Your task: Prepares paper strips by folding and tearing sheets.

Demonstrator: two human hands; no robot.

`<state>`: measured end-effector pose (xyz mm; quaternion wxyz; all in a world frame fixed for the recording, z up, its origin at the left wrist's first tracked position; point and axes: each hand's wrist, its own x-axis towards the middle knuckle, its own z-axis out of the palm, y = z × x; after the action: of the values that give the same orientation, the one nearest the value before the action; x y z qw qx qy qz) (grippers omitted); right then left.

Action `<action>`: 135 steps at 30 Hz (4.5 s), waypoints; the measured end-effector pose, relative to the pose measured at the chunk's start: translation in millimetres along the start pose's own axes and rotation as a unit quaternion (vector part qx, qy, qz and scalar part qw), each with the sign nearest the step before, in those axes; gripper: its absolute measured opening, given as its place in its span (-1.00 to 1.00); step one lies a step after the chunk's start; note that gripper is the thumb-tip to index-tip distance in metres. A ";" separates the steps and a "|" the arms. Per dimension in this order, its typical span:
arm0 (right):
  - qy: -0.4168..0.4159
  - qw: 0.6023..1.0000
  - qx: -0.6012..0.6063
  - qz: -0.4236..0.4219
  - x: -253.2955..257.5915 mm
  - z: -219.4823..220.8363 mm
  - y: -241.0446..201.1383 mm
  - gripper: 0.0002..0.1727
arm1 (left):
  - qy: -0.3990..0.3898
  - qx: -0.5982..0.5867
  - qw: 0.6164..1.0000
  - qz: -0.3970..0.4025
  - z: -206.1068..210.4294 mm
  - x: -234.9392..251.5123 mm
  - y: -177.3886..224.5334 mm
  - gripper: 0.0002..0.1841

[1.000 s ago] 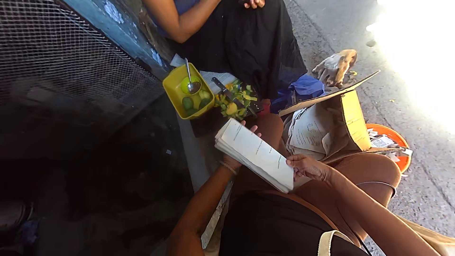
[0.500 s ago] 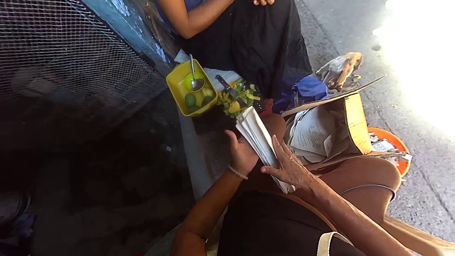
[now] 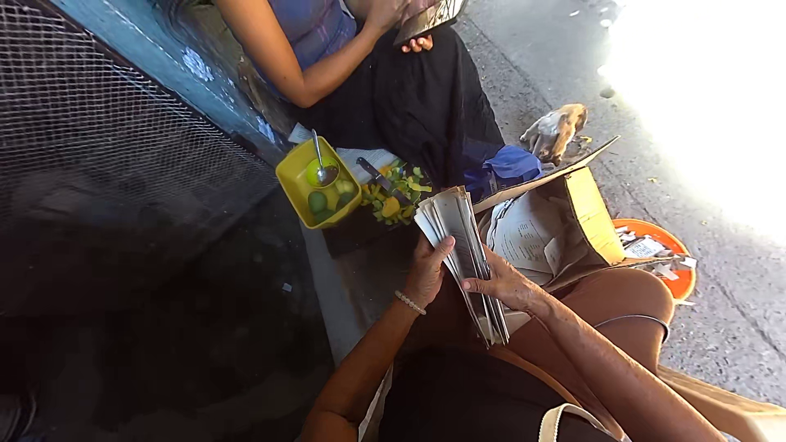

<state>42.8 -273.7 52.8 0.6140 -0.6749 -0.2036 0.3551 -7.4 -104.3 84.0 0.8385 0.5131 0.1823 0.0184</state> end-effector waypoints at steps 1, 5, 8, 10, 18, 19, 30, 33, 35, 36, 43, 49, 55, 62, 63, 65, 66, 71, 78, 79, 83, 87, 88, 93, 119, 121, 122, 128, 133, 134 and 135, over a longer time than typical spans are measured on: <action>0.001 1.000 0.016 0.005 0.3 -3.4 -0.1 0.23 | 0.007 0.005 1.000 0.000 -2.4 2.0 0.2 -0.53; 0.025 0.998 0.039 0.037 4.7 -15.4 -3.6 -0.58 | 0.082 0.039 0.996 0.007 -18.8 14.4 6.0 -0.58; 0.080 0.994 0.037 0.061 10.2 -17.9 -4.1 -0.82 | 0.094 0.168 0.981 0.030 -41.6 31.6 23.0 -0.39; 0.097 0.993 0.047 0.046 12.1 -19.3 -2.3 -0.84 | 0.057 0.339 0.938 0.043 -59.7 49.6 44.2 -0.26; 0.149 0.981 0.112 0.059 22.0 -24.9 5.5 -0.66 | -0.198 0.730 0.645 -0.109 -32.0 148.6 96.2 -0.57; 0.161 0.976 0.126 0.068 22.8 -25.1 5.3 -0.63 | -0.223 0.746 0.617 -0.116 -25.5 156.5 93.0 -0.60; 0.260 0.963 -0.051 0.059 25.7 -26.9 1.6 -0.22 | -0.323 0.748 0.578 -0.036 16.9 152.1 76.5 -0.71; 0.252 0.935 -0.247 -0.007 46.6 -56.2 -16.2 0.06 | -0.329 0.762 0.558 -0.016 25.4 143.9 75.7 -0.69; 0.205 0.912 -0.349 -0.063 64.7 -72.3 -30.1 0.03 | -0.331 0.756 0.565 0.000 28.2 143.3 77.9 -0.70; 0.166 0.898 -0.397 -0.089 73.8 -78.6 -37.1 -0.15 | -0.331 0.753 0.568 0.006 29.7 143.0 80.6 -0.69; 0.011 0.864 -0.502 0.026 115.1 -65.5 -83.7 -0.82 | -0.306 0.749 0.587 0.024 26.1 141.6 89.7 -0.70; 0.013 0.923 -0.385 0.015 129.2 -67.0 -72.0 -0.78 | -0.261 0.769 0.582 0.032 17.0 138.1 84.2 -0.70; 0.007 0.936 -0.352 -0.017 138.2 -66.7 -64.8 -0.76 | -0.213 0.742 0.628 0.099 -1.6 139.4 72.0 -0.73; -0.022 0.933 -0.358 -0.015 145.7 -63.3 -55.6 -0.75 | -0.203 0.740 0.638 0.064 -8.8 132.8 70.4 -0.71; -0.028 0.931 -0.364 -0.012 146.4 -63.1 -56.1 -0.74 | -0.201 0.745 0.634 0.058 -9.0 132.5 70.1 -0.71; -0.043 0.924 -0.380 -0.008 148.0 -63.1 -58.9 -0.74 | -0.197 0.745 0.635 0.050 -9.6 133.5 68.4 -0.71; -0.051 0.921 -0.386 -0.010 149.0 -63.7 -60.3 -0.74 | -0.192 0.741 0.641 0.053 -10.6 134.0 66.5 -0.72; -0.050 0.920 -0.388 -0.009 151.5 -65.9 -58.8 -0.77 | -0.177 0.694 0.685 0.138 -24.6 135.1 47.2 -0.73; -0.028 0.939 -0.343 0.016 151.2 -61.2 -53.5 -0.75 | -0.156 0.646 0.701 0.257 -37.8 132.3 27.8 -0.81; -0.025 0.942 -0.335 0.019 151.7 -61.1 -52.6 -0.76 | -0.152 0.640 0.703 0.270 -38.3 132.5 25.5 -0.81; -0.006 0.963 -0.266 0.041 153.6 -59.3 -48.6 -0.74 | -0.127 0.609 0.705 0.339 -42.8 133.3 14.0 -0.82; -0.018 0.987 -0.143 0.072 152.7 -57.1 -44.3 -0.72 | -0.099 0.608 0.669 0.417 -45.7 131.7 5.4 -0.81; -0.019 0.991 -0.101 0.083 151.6 -55.8 -43.1 -0.71 | -0.096 0.611 0.655 0.435 -45.7 130.8 4.4 -0.80; -0.025 0.993 -0.070 0.089 147.9 -58.8 -39.6 -0.72 | -0.105 0.605 0.669 0.418 -49.3 131.1 3.5 -0.80; 0.211 0.950 0.143 0.182 115.5 -76.4 9.1 -0.86 | -0.041 0.677 0.734 0.046 -62.2 138.8 25.7 -0.45; 0.242 0.949 0.118 0.164 116.2 -66.8 21.3 -0.81 | -0.032 0.663 0.748 0.010 -63.2 138.8 24.9 -0.41; 0.253 0.951 0.098 0.148 116.5 -63.4 25.8 -0.78 | -0.027 0.650 0.760 0.008 -64.3 138.5 23.8 -0.41; 0.311 0.946 -0.007 0.094 110.1 -44.1 36.3 -0.72 | 0.015 0.593 0.805 0.017 -70.7 136.7 13.1 -0.44; 0.355 0.926 0.032 0.125 97.0 -19.4 40.3 -0.68 | 0.053 0.569 0.821 0.002 -73.4 128.8 1.9 -0.43; 0.360 0.924 0.037 0.125 95.7 -17.4 40.8 -0.67 | 0.059 0.564 0.823 0.001 -73.2 126.5 0.3 -0.43; 0.363 0.922 0.042 0.124 94.7 -16.1 40.8 -0.67 | 0.063 0.561 0.826 0.003 -73.0 124.7 -0.3 -0.43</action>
<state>110.9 -224.0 -8.7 0.6245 -0.7510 0.1340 0.1677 85.2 -14.9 18.2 0.3931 0.8931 0.2125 -0.0526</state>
